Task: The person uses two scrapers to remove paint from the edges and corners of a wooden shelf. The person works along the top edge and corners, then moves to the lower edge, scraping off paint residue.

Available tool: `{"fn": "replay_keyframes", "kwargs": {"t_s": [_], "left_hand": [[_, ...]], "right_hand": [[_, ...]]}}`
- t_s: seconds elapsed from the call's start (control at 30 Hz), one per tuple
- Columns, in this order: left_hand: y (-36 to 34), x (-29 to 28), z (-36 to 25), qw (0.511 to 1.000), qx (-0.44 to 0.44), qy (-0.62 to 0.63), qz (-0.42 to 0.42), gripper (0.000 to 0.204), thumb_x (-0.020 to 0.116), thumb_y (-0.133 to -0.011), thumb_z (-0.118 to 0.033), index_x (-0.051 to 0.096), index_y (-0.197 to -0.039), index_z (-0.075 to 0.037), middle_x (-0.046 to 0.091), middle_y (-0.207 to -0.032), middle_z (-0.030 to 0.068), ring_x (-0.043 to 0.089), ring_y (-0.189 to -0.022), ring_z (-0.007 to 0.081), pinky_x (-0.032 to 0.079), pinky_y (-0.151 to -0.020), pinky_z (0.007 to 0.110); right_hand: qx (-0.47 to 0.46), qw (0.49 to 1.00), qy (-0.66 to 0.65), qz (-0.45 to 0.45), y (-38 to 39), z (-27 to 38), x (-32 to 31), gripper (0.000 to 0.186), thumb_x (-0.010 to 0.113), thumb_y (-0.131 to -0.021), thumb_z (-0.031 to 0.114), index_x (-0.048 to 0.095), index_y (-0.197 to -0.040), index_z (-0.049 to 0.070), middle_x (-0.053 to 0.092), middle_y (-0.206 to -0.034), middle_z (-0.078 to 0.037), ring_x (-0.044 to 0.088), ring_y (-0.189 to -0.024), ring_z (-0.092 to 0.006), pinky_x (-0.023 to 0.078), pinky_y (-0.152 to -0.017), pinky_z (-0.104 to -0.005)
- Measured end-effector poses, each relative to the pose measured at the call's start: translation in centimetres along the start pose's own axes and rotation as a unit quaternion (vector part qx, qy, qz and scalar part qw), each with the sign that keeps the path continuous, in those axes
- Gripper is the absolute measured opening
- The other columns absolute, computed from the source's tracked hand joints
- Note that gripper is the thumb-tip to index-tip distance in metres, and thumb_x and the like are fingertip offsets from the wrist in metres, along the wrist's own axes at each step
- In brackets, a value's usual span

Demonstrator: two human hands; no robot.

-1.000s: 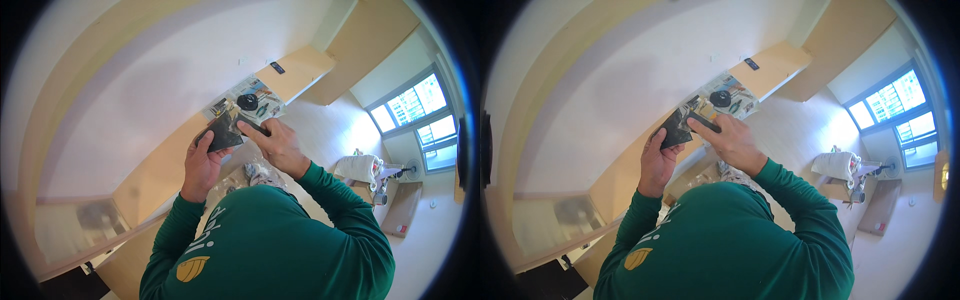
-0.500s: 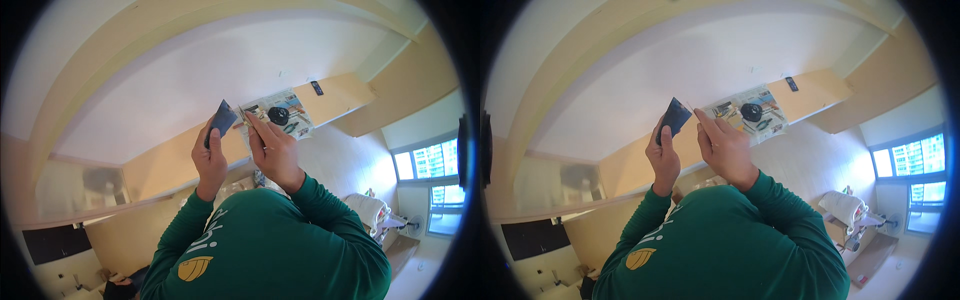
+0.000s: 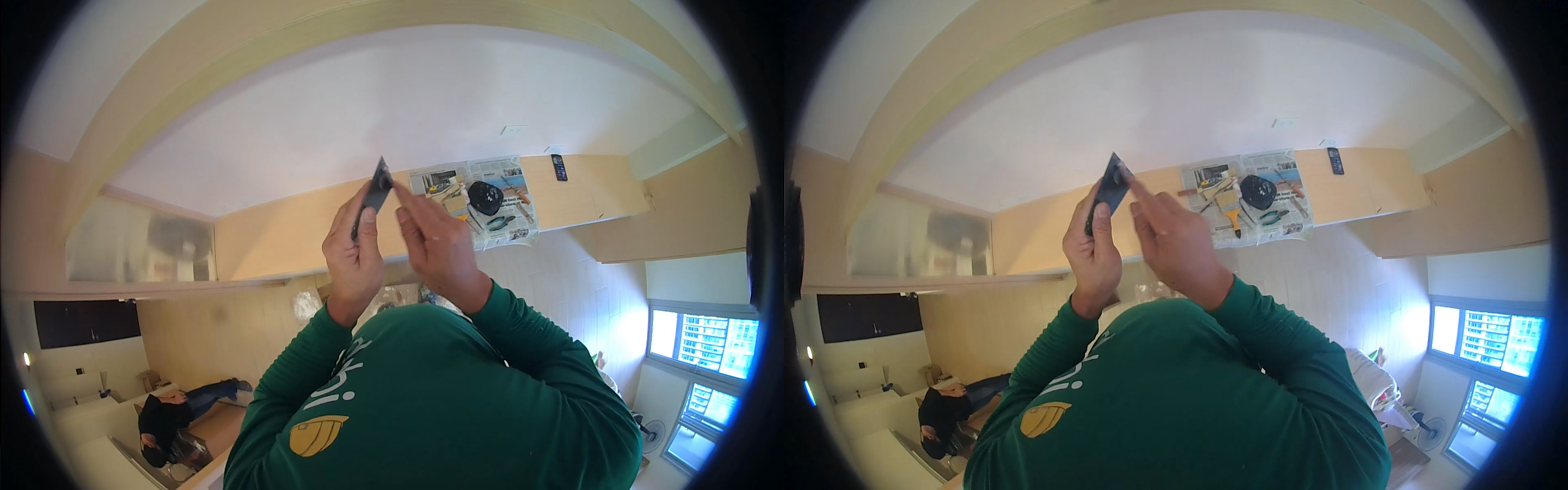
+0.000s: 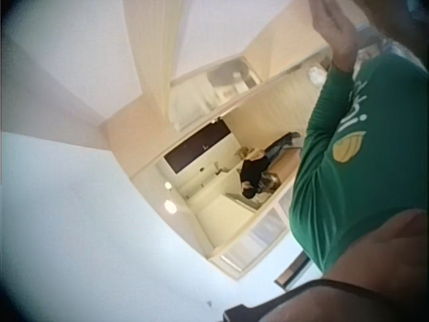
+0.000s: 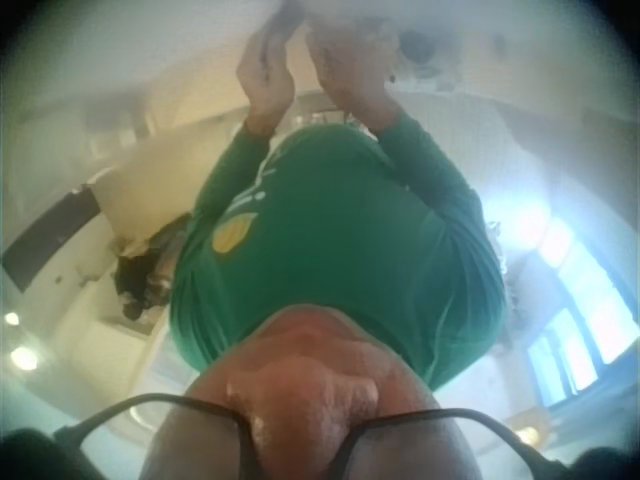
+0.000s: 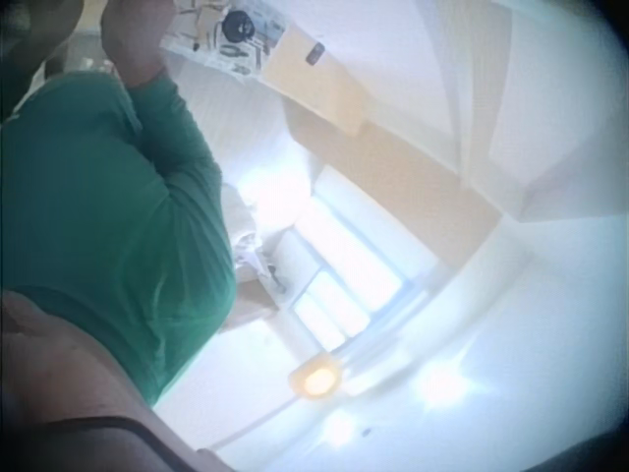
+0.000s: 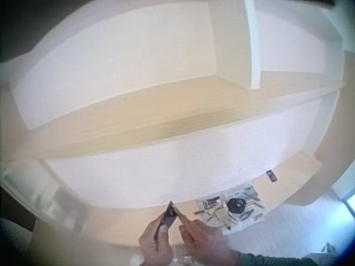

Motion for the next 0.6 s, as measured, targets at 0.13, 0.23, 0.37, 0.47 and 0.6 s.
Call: {"fn": "replay_keyframes", "kwargs": {"t_s": [0.13,0.23,0.37,0.47,0.6], "left_hand": [[0.2,0.8,-0.1,1.000,-0.005,0.003,-0.016,0.035,0.054,-0.116,-0.009,0.066,-0.144,0.007,0.075,-0.129,0.0191,0.071,-0.118,0.0223,0.055,-0.103,0.034],[0.6,1.3,0.0,1.000,-0.002,-0.023,-0.012,0.036,0.053,-0.114,-0.007,0.065,-0.146,0.006,0.074,-0.129,0.0191,0.072,-0.118,0.0235,0.056,-0.102,0.035],[1.4,1.8,-0.5,1.000,0.007,-0.027,-0.010,0.035,0.058,-0.113,-0.005,0.066,-0.145,0.004,0.073,-0.134,0.0207,0.072,-0.121,0.0236,0.055,-0.106,0.035],[1.7,1.7,-0.7,0.998,-0.020,-0.021,-0.049,0.035,0.058,-0.112,-0.005,0.067,-0.145,0.004,0.074,-0.131,0.0224,0.074,-0.119,0.0263,0.056,-0.104,0.035],[2.4,1.5,-1.1,0.998,-0.003,-0.033,-0.058,0.035,0.059,-0.113,-0.008,0.064,-0.146,0.004,0.074,-0.128,0.0216,0.076,-0.108,0.0283,0.059,-0.097,0.037]], "right_hand": [[0.014,1.000,-0.006,0.024,0.5,-1.2,-0.4,0.038,0.065,-0.108,0.009,0.069,-0.145,0.003,0.071,-0.099,-0.018,0.070,-0.078,-0.0354,0.057,-0.069,-0.0417],[0.013,0.999,-0.029,0.042,0.5,-1.7,-0.3,0.042,0.063,-0.107,0.009,0.066,-0.149,0.004,0.066,-0.087,-0.015,0.066,-0.070,-0.0319,0.053,-0.063,-0.0446],[-0.017,0.998,-0.063,0.025,-0.2,-2.0,-0.2,0.040,0.056,-0.111,0.006,0.065,-0.149,-0.003,0.077,-0.114,-0.022,0.076,-0.094,-0.0348,0.060,-0.082,-0.0420],[-0.028,0.998,-0.058,0.025,-0.2,-2.0,0.2,0.038,0.056,-0.112,0.005,0.066,-0.148,-0.005,0.077,-0.114,-0.023,0.076,-0.096,-0.0347,0.059,-0.084,-0.0415],[-0.036,0.995,-0.035,0.086,0.5,-2.0,0.0,0.038,0.059,-0.111,0.004,0.067,-0.148,-0.004,0.075,-0.101,-0.020,0.072,-0.084,-0.0314,0.057,-0.079,-0.0411]]}}
Point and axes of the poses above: each hand's wrist, its own y-axis away from the middle knuckle, its own x-axis out of the palm, z = x × y, the point moved 4 cm from there along -y, towards the middle knuckle
